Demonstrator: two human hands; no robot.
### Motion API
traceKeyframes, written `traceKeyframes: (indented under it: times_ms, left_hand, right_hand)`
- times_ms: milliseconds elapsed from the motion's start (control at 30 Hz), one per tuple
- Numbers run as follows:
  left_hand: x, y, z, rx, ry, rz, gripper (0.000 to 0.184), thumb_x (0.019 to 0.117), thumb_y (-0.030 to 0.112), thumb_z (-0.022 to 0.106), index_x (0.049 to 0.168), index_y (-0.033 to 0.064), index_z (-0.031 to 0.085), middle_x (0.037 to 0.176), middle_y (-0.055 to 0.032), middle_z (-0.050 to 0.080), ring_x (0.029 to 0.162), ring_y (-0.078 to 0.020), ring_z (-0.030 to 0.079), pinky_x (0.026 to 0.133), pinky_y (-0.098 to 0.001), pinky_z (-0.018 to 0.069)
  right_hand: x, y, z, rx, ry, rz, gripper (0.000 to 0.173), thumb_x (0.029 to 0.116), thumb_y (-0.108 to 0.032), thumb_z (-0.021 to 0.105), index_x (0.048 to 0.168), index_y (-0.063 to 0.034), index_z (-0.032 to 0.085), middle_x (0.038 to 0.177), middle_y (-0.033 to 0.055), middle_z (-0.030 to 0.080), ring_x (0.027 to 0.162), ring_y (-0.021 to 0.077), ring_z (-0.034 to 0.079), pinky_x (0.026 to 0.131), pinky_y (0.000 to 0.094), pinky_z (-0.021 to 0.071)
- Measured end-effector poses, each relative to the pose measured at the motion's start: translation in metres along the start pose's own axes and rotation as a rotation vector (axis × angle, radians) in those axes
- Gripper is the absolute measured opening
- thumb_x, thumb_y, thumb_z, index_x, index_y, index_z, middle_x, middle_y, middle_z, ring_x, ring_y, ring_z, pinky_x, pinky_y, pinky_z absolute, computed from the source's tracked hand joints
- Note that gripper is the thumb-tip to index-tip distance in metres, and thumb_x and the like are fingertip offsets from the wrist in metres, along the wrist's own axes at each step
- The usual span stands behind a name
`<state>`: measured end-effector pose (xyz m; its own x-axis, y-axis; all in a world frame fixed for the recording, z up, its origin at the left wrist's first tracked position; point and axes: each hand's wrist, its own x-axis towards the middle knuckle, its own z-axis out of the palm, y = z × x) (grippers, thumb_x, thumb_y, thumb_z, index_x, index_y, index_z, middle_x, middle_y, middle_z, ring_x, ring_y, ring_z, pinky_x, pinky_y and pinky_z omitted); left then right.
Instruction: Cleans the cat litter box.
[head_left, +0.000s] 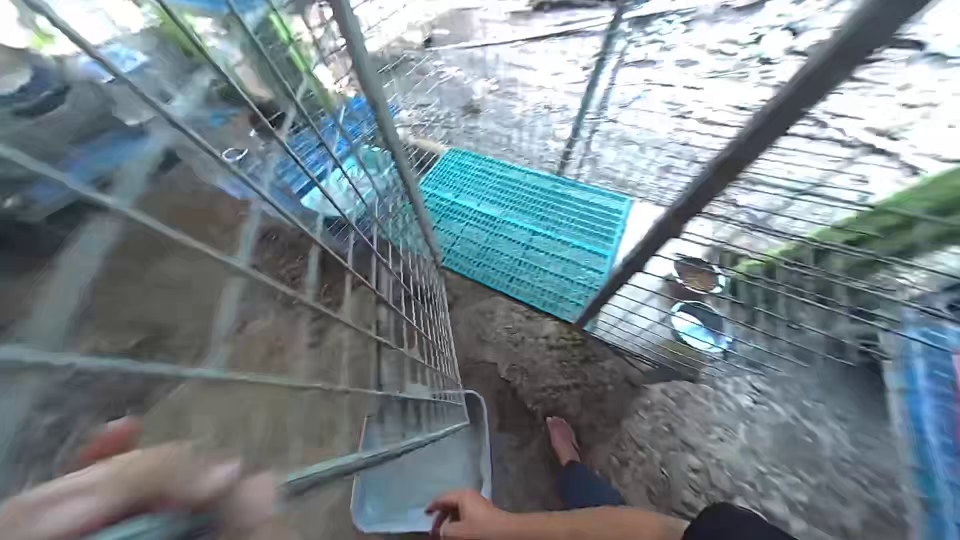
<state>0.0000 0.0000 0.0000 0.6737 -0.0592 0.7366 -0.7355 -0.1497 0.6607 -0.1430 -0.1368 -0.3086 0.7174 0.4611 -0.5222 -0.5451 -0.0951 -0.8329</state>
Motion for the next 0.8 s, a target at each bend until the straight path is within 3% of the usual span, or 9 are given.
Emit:
traceKeyframes:
  times_ms: [67, 100, 167, 233, 333, 400, 467, 567, 800]
  left_hand:
    - [0.017, 0.034, 0.102, 0.112, -0.138, 0.107, 0.027, 0.0993, 0.038, 0.063, 0.120, 0.0216, 0.060, 0.110, 0.0155, 0.064, 0.113, 0.0051, 0.056, 0.111, -0.0239, 0.0392]
    - [0.022, 0.038, 0.147, 0.146, -0.178, 0.205, 0.027, 0.1022, 0.040, 0.056, 0.115, 0.0171, 0.059, 0.110, 0.0059, 0.063, 0.119, -0.0030, 0.053, 0.115, -0.0284, 0.0322]
    - [0.037, 0.041, 0.226, 0.168, -0.177, 0.365, 0.025, 0.1014, 0.034, 0.052, 0.108, 0.0107, 0.055, 0.104, -0.0085, 0.061, 0.117, -0.0198, 0.052, 0.116, -0.0405, 0.0256]
    - [0.049, 0.042, 0.294, 0.150, -0.147, 0.435, 0.021, 0.1009, 0.029, 0.052, 0.108, 0.0088, 0.051, 0.105, -0.0119, 0.058, 0.115, -0.0251, 0.051, 0.116, -0.0454, 0.0217]
    - [0.065, 0.034, 0.372, 0.098, -0.142, 0.484, 0.034, 0.1009, 0.030, 0.058, 0.114, -0.0005, 0.057, 0.113, -0.0197, 0.061, 0.123, -0.0336, 0.053, 0.120, -0.0540, 0.0198]
    - [0.074, 0.020, 0.409, 0.145, -0.148, 0.543, 0.048, 0.1034, 0.038, 0.055, 0.123, -0.0059, 0.059, 0.128, -0.0252, 0.061, 0.132, -0.0395, 0.051, 0.120, -0.0589, 0.0214]
    - [0.084, 0.003, 0.435, 0.231, -0.151, 0.629, 0.048, 0.1031, 0.034, 0.051, 0.129, -0.0061, 0.060, 0.135, -0.0251, 0.061, 0.137, -0.0404, 0.050, 0.118, -0.0596, 0.0238]
    - [0.093, -0.013, 0.466, 0.247, -0.022, 0.716, 0.040, 0.1024, 0.026, 0.048, 0.132, 0.0002, 0.059, 0.135, -0.0189, 0.063, 0.136, -0.0324, 0.051, 0.117, -0.0527, 0.0254]
    - [0.101, -0.016, 0.491, 0.283, 0.014, 0.726, 0.039, 0.1070, 0.033, 0.038, 0.131, 0.0071, 0.056, 0.134, -0.0102, 0.063, 0.141, -0.0218, 0.045, 0.123, -0.0450, 0.0149]
  right_hand:
    - [-0.027, -0.046, -0.024, 0.024, 0.305, -0.188, 0.041, 0.0989, -0.002, 0.058, 0.139, 0.0077, 0.057, 0.123, 0.0266, 0.068, 0.101, 0.0333, 0.070, 0.092, 0.0483, 0.0555]
    - [-0.041, -0.072, -0.042, 0.028, 0.483, -0.236, 0.043, 0.0971, -0.003, 0.060, 0.138, 0.0068, 0.057, 0.122, 0.0256, 0.068, 0.102, 0.0316, 0.069, 0.092, 0.0466, 0.0552]
    - [-0.065, -0.122, -0.091, 0.036, 0.764, -0.254, 0.053, 0.0962, -0.003, 0.062, 0.147, 0.0059, 0.049, 0.135, 0.0288, 0.061, 0.121, 0.0363, 0.064, 0.106, 0.0481, 0.0504]
    - [-0.075, -0.151, -0.139, 0.025, 0.993, -0.322, 0.062, 0.0947, -0.006, 0.065, 0.151, 0.0070, 0.043, 0.143, 0.0301, 0.055, 0.132, 0.0374, 0.057, 0.113, 0.0481, 0.0454]
    - [-0.092, -0.190, -0.192, 0.068, 1.095, -0.360, 0.065, 0.0982, -0.010, 0.063, 0.155, 0.0063, 0.036, 0.157, 0.0277, 0.042, 0.147, 0.0364, 0.042, 0.122, 0.0474, 0.0347]
    - [-0.102, -0.215, -0.210, 0.126, 1.112, -0.414, 0.059, 0.0987, -0.008, 0.062, 0.151, 0.0092, 0.040, 0.154, 0.0303, 0.044, 0.144, 0.0384, 0.044, 0.121, 0.0479, 0.0355]
    - [-0.119, -0.244, -0.220, 0.137, 1.104, -0.409, 0.051, 0.1029, -0.004, 0.055, 0.149, 0.0117, 0.041, 0.150, 0.0320, 0.047, 0.142, 0.0391, 0.047, 0.119, 0.0469, 0.0370]
    - [-0.109, -0.254, -0.254, 0.138, 1.210, -0.417, 0.042, 0.1068, -0.009, 0.047, 0.144, 0.0106, 0.051, 0.143, 0.0296, 0.057, 0.134, 0.0347, 0.056, 0.114, 0.0432, 0.0425]
    - [-0.120, -0.263, -0.300, 0.150, 1.041, -0.257, 0.038, 0.1095, -0.012, 0.043, 0.138, 0.0092, 0.057, 0.135, 0.0278, 0.063, 0.127, 0.0335, 0.061, 0.112, 0.0453, 0.0433]
